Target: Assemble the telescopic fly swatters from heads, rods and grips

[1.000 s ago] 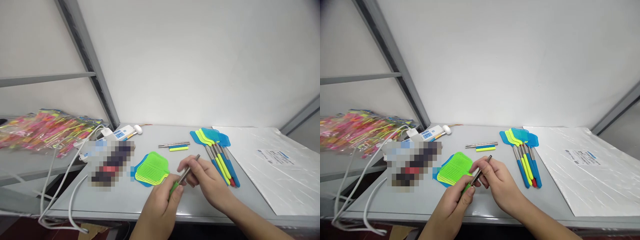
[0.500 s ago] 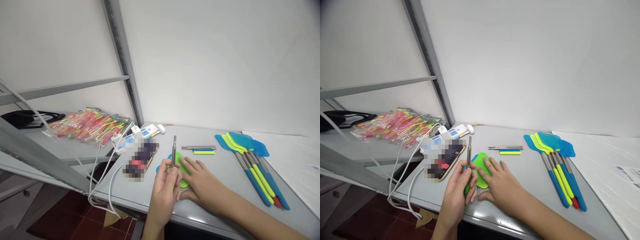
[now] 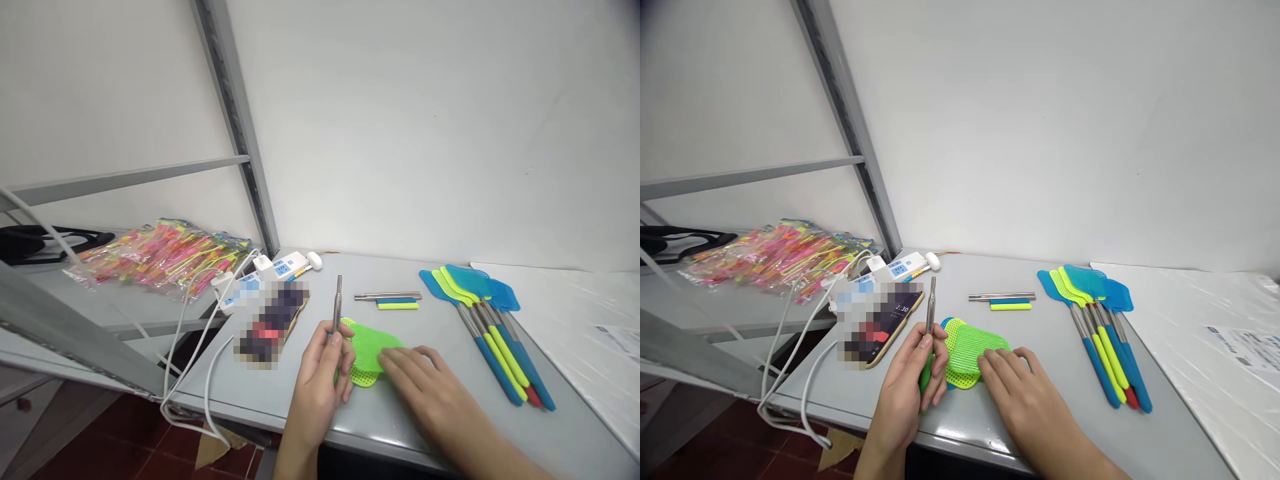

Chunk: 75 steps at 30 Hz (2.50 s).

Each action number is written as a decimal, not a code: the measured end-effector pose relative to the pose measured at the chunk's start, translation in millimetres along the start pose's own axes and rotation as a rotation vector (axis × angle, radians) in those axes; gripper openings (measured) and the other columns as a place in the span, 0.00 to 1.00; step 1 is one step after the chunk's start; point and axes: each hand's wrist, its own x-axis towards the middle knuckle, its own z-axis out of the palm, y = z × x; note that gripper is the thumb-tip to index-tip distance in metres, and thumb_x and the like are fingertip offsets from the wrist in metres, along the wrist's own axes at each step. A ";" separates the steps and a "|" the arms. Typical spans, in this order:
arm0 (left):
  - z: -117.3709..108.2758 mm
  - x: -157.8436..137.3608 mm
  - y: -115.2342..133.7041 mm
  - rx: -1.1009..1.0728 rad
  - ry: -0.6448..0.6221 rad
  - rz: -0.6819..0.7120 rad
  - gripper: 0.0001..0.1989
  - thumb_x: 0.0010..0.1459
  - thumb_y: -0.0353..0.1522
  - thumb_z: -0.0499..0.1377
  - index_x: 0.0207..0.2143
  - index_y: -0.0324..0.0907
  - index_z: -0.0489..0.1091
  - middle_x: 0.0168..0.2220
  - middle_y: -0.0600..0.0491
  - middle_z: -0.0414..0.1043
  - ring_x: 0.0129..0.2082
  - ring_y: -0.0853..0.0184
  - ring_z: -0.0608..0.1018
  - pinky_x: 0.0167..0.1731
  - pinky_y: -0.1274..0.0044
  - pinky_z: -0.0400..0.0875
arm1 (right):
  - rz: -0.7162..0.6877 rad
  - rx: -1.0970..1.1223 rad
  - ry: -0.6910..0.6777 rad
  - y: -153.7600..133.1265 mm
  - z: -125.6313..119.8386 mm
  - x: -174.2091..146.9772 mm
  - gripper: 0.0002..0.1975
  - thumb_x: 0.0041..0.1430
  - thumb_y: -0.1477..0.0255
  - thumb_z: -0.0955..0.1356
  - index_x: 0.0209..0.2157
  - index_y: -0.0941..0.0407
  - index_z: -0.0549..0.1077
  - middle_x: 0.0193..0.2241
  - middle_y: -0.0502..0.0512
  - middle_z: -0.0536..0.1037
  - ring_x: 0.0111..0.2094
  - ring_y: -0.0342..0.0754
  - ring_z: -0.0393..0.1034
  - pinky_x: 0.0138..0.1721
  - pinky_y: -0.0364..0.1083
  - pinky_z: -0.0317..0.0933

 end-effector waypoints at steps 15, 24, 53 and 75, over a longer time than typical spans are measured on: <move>41.2 -15.2 -33.9 0.095 -0.430 -0.300 0.16 0.64 0.43 0.53 0.41 0.40 0.71 0.19 0.62 0.55 0.12 0.80 0.52 0.14 0.84 0.53 | 1.243 1.128 0.579 40.8 -80.7 -18.0 0.23 0.64 0.57 0.60 0.18 0.53 0.59 0.12 0.47 0.60 0.16 0.43 0.53 0.20 0.46 0.50; 44.4 -18.6 -27.6 0.572 -0.184 -0.059 0.16 0.57 0.44 0.60 0.43 0.47 0.78 0.34 0.50 0.76 0.36 0.61 0.76 0.33 0.76 0.72 | 1.179 1.125 0.662 36.2 -69.4 -29.0 0.22 0.62 0.55 0.64 0.21 0.53 0.59 0.14 0.45 0.59 0.17 0.41 0.52 0.21 0.44 0.47; 43.0 -16.0 -13.5 0.882 -0.479 -0.053 0.19 0.65 0.45 0.48 0.46 0.48 0.74 0.36 0.52 0.75 0.38 0.61 0.73 0.43 0.74 0.66 | 1.207 1.057 0.248 37.9 -102.4 -28.7 0.18 0.56 0.54 0.69 0.33 0.56 0.71 0.27 0.51 0.70 0.27 0.44 0.64 0.26 0.43 0.60; 49.6 -17.9 -20.5 0.615 -0.471 -0.278 0.24 0.62 0.49 0.50 0.43 0.39 0.72 0.20 0.60 0.52 0.21 0.71 0.59 0.22 0.80 0.55 | 1.150 1.305 0.343 36.5 -65.5 -31.0 0.18 0.56 0.57 0.70 0.26 0.56 0.66 0.22 0.46 0.63 0.23 0.40 0.53 0.24 0.43 0.49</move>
